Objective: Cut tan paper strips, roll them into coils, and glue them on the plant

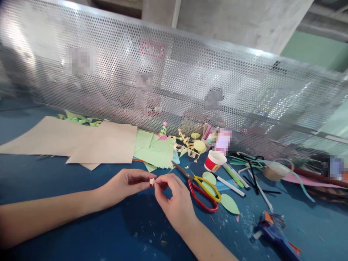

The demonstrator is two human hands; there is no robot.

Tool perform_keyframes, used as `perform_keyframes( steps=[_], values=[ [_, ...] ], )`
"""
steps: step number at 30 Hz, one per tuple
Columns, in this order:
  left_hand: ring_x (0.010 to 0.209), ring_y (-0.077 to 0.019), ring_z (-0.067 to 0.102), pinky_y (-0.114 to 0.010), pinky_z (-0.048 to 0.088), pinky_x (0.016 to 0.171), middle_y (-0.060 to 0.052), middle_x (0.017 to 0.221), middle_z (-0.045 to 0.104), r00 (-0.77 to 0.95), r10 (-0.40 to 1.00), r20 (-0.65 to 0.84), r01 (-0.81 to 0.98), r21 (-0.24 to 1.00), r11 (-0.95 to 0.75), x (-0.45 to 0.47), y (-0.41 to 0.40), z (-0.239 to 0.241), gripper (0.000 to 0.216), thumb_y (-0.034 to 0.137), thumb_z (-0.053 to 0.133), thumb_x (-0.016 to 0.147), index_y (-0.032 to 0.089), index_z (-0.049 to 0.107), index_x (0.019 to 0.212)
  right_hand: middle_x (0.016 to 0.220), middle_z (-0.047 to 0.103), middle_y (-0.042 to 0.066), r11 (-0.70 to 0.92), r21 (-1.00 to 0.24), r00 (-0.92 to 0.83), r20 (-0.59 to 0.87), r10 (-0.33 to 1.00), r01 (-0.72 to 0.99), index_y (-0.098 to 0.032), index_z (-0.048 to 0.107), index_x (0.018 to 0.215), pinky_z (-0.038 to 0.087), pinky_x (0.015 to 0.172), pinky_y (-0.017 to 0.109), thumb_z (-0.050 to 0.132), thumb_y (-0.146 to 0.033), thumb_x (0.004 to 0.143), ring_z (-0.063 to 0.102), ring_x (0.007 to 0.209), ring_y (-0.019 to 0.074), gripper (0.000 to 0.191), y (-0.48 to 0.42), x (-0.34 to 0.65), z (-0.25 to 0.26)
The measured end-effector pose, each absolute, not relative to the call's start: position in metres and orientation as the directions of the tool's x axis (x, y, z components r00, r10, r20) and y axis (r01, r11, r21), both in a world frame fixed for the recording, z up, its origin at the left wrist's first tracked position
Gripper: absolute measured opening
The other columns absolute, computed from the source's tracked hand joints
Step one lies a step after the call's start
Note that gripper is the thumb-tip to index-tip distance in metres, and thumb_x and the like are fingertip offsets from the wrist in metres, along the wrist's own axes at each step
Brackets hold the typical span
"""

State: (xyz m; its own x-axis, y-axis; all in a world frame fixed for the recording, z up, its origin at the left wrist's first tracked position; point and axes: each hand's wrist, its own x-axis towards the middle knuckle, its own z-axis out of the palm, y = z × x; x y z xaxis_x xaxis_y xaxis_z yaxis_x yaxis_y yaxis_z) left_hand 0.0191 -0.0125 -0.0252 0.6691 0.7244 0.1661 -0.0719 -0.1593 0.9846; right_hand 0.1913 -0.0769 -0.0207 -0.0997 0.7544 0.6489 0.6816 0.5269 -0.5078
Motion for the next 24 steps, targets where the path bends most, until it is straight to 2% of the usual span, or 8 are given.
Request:
perform_keyframes(
  steps=[11,19,21,24],
  values=[
    [0.088,-0.0187,0.062,-0.030,0.048,0.080,-0.004,0.094,0.067,0.654,0.728,0.205,-0.017,0.966,-0.256,0.0189,-0.0110,-0.0304,0.024,0.032,0.063,0.075,0.021,0.068,0.096,0.069,0.057,0.000,0.555,-0.463,-0.136,0.670,0.729,0.692,-0.020,0.056,0.078,0.047,0.061,0.024,0.051,-0.011,0.077,0.054,0.062,0.0114,0.010,-0.0776,0.1893,-0.0235],
    [0.082,-0.0162,0.061,-0.028,0.048,0.077,-0.003,0.088,0.066,0.741,0.621,0.256,-0.011,0.929,-0.371,0.0191,-0.0146,-0.0243,0.018,0.027,0.060,0.077,0.020,0.070,0.091,0.063,0.050,-0.002,0.521,-0.396,-0.179,0.640,0.747,0.756,-0.019,0.049,0.070,0.042,0.054,0.022,0.049,-0.009,0.075,0.048,0.056,0.0106,0.011,-0.0806,0.1866,-0.0223],
    [0.086,-0.0169,0.061,-0.029,0.048,0.079,-0.004,0.092,0.066,0.720,0.650,0.242,-0.008,0.940,-0.341,0.0195,-0.0137,-0.0251,0.019,0.028,0.059,0.078,0.020,0.069,0.093,0.065,0.051,-0.002,0.520,-0.427,-0.172,0.627,0.760,0.740,-0.019,0.051,0.072,0.043,0.057,0.022,0.049,-0.010,0.077,0.050,0.059,0.0109,0.010,-0.0793,0.1876,-0.0227],
    [0.091,-0.0169,0.060,-0.033,0.045,0.086,-0.003,0.095,0.066,0.662,0.724,0.196,-0.027,0.971,-0.239,0.0200,-0.0113,-0.0276,0.029,0.029,0.059,0.078,0.021,0.061,0.106,0.073,0.056,-0.001,0.514,-0.495,-0.127,0.622,0.772,0.701,-0.019,0.055,0.081,0.045,0.063,0.023,0.050,-0.013,0.080,0.054,0.065,0.0110,0.008,-0.0770,0.1900,-0.0237]
  ],
)
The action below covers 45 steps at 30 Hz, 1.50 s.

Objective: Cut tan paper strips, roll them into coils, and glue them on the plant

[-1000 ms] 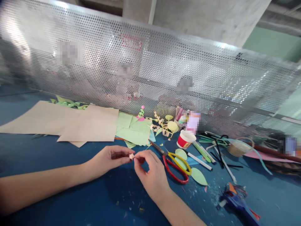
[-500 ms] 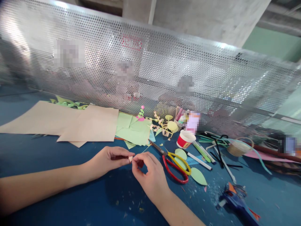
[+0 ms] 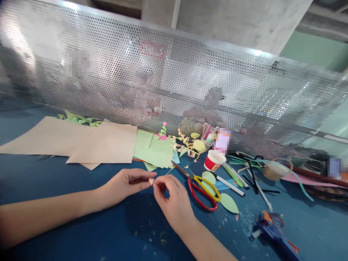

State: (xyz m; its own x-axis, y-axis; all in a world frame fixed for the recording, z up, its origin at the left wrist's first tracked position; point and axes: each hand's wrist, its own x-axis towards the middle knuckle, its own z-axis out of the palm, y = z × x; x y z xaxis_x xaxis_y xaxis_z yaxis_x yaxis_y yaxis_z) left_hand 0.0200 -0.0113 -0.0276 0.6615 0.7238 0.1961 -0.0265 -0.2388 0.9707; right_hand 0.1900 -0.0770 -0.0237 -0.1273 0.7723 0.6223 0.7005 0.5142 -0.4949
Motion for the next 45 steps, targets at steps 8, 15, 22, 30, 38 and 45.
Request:
perform_keyframes(
  steps=[8,15,22,30,38,45],
  values=[
    [0.085,-0.0145,0.060,-0.031,0.046,0.081,-0.002,0.086,0.063,0.646,0.734,0.211,-0.065,0.973,-0.223,0.0202,-0.0119,-0.0246,0.016,0.026,0.060,0.077,0.017,0.058,0.090,0.073,0.057,-0.001,0.509,-0.522,-0.112,0.614,0.781,0.684,-0.019,0.056,0.082,0.045,0.064,0.022,0.052,-0.013,0.079,0.054,0.064,0.0099,0.008,-0.0759,0.1898,-0.0239],
    [0.085,-0.0143,0.060,-0.031,0.046,0.083,-0.002,0.088,0.064,0.635,0.747,0.198,-0.067,0.977,-0.202,0.0189,-0.0136,-0.0254,0.024,0.022,0.062,0.075,0.018,0.057,0.098,0.071,0.055,-0.001,0.500,-0.519,-0.106,0.612,0.783,0.694,-0.019,0.055,0.080,0.044,0.063,0.023,0.052,-0.012,0.078,0.053,0.063,0.0105,0.007,-0.0767,0.1902,-0.0234],
    [0.083,-0.0144,0.061,-0.031,0.047,0.082,-0.003,0.087,0.065,0.654,0.736,0.174,-0.096,0.984,-0.147,0.0187,-0.0139,-0.0236,0.016,0.026,0.059,0.078,0.017,0.063,0.091,0.073,0.055,-0.001,0.452,-0.611,-0.061,0.552,0.832,0.650,-0.019,0.054,0.080,0.045,0.063,0.023,0.051,-0.012,0.077,0.054,0.065,0.0112,0.008,-0.0753,0.1901,-0.0246],
    [0.078,-0.0143,0.059,-0.028,0.046,0.076,-0.002,0.080,0.065,0.633,0.755,0.170,-0.044,0.982,-0.184,0.0187,-0.0123,-0.0218,0.018,0.031,0.061,0.076,0.016,0.064,0.085,0.074,0.056,0.001,0.483,-0.617,-0.097,0.551,0.829,0.622,-0.019,0.054,0.081,0.046,0.063,0.024,0.050,-0.013,0.078,0.055,0.065,0.0121,0.008,-0.0759,0.1893,-0.0238],
    [0.075,-0.0128,0.057,-0.025,0.044,0.071,-0.001,0.079,0.064,0.630,0.759,0.166,0.005,0.976,-0.218,0.0173,-0.0144,-0.0192,0.015,0.029,0.060,0.076,0.016,0.065,0.082,0.073,0.056,0.000,0.489,-0.607,-0.110,0.552,0.826,0.627,-0.019,0.054,0.081,0.046,0.062,0.024,0.049,-0.013,0.078,0.054,0.065,0.0123,0.009,-0.0765,0.1899,-0.0229],
    [0.073,-0.0131,0.056,-0.025,0.044,0.069,-0.001,0.077,0.062,0.628,0.749,0.210,0.040,0.953,-0.301,0.0167,-0.0132,-0.0230,0.008,0.024,0.059,0.074,0.016,0.061,0.075,0.072,0.054,0.001,0.527,-0.574,-0.184,0.549,0.816,0.626,-0.020,0.052,0.078,0.044,0.063,0.026,0.046,-0.011,0.079,0.052,0.066,0.0136,0.010,-0.0782,0.1877,-0.0207]
  ],
)
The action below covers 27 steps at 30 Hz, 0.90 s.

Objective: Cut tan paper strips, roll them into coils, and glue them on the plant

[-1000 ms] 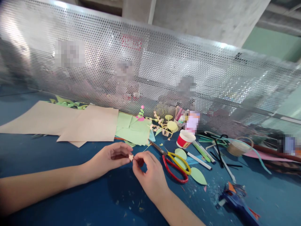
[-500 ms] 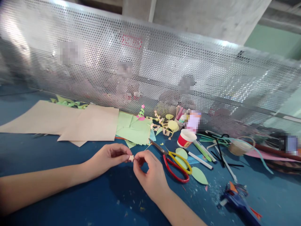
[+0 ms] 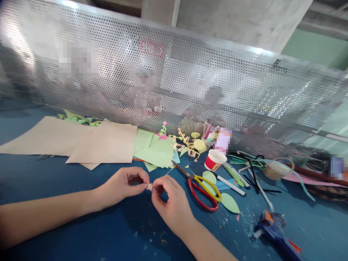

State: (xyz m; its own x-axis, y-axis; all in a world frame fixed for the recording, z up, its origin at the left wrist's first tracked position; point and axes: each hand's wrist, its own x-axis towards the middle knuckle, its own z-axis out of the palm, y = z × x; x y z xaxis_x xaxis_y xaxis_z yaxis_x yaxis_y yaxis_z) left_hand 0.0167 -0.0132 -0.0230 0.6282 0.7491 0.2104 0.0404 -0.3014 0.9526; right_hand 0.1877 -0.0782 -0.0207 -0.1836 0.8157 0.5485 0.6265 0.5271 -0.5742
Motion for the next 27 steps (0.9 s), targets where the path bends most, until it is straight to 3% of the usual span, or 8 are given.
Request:
perform_keyframes(
  steps=[27],
  values=[
    [0.077,-0.0139,0.057,-0.028,0.045,0.075,-0.001,0.080,0.062,0.638,0.750,0.174,0.044,0.964,-0.262,0.0184,-0.0153,-0.0175,0.012,0.027,0.057,0.077,0.017,0.061,0.081,0.074,0.054,0.001,0.459,-0.639,-0.133,0.490,0.862,0.618,-0.019,0.052,0.081,0.045,0.064,0.026,0.048,-0.014,0.079,0.053,0.067,0.0132,0.007,-0.0782,0.1893,-0.0224]
  ],
)
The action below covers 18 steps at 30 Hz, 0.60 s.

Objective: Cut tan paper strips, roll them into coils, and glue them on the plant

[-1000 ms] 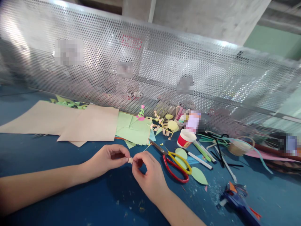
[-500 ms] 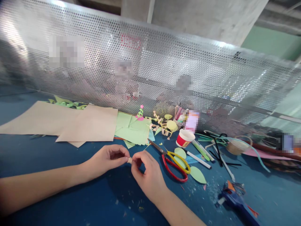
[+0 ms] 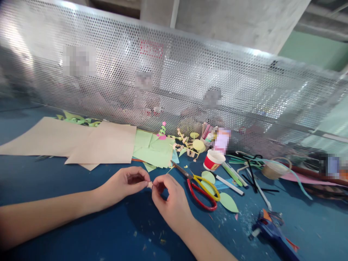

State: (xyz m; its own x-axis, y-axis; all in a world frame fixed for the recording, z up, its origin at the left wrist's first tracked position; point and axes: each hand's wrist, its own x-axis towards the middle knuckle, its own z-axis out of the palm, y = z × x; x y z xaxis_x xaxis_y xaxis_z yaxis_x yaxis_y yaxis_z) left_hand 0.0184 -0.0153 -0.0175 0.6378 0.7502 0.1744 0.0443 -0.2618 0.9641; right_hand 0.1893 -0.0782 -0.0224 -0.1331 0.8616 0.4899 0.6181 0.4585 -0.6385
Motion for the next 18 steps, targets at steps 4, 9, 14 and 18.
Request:
perform_keyframes(
  steps=[4,9,14,18],
  values=[
    [0.077,-0.0139,0.058,-0.027,0.044,0.075,-0.001,0.079,0.062,0.655,0.737,0.166,0.053,0.963,-0.263,0.0184,-0.0142,-0.0177,0.011,0.026,0.056,0.077,0.017,0.060,0.081,0.074,0.054,0.001,0.457,-0.634,-0.140,0.484,0.864,0.624,-0.019,0.052,0.079,0.045,0.064,0.026,0.048,-0.013,0.079,0.053,0.067,0.0132,0.007,-0.0778,0.1893,-0.0221],
    [0.076,-0.0135,0.057,-0.026,0.044,0.073,0.000,0.079,0.061,0.665,0.725,0.181,0.098,0.941,-0.325,0.0180,-0.0128,-0.0190,0.009,0.022,0.054,0.077,0.018,0.061,0.081,0.073,0.054,0.001,0.466,-0.619,-0.149,0.493,0.857,0.632,-0.019,0.052,0.078,0.046,0.063,0.025,0.048,-0.012,0.078,0.053,0.065,0.0131,0.009,-0.0769,0.1888,-0.0219],
    [0.074,-0.0130,0.056,-0.026,0.044,0.071,0.001,0.078,0.060,0.664,0.727,0.177,0.122,0.933,-0.338,0.0182,-0.0119,-0.0202,0.009,0.023,0.054,0.077,0.018,0.061,0.081,0.072,0.055,0.001,0.467,-0.629,-0.149,0.491,0.858,0.622,-0.019,0.053,0.077,0.046,0.062,0.025,0.049,-0.013,0.078,0.053,0.064,0.0131,0.008,-0.0759,0.1900,-0.0226],
    [0.080,-0.0146,0.057,-0.028,0.044,0.076,-0.001,0.083,0.062,0.654,0.738,0.166,0.047,0.965,-0.259,0.0183,-0.0112,-0.0215,0.014,0.029,0.055,0.079,0.017,0.060,0.085,0.074,0.056,0.001,0.440,-0.681,-0.106,0.473,0.874,0.585,-0.019,0.053,0.079,0.047,0.064,0.025,0.049,-0.015,0.079,0.055,0.067,0.0137,0.006,-0.0744,0.1918,-0.0245]
  ],
)
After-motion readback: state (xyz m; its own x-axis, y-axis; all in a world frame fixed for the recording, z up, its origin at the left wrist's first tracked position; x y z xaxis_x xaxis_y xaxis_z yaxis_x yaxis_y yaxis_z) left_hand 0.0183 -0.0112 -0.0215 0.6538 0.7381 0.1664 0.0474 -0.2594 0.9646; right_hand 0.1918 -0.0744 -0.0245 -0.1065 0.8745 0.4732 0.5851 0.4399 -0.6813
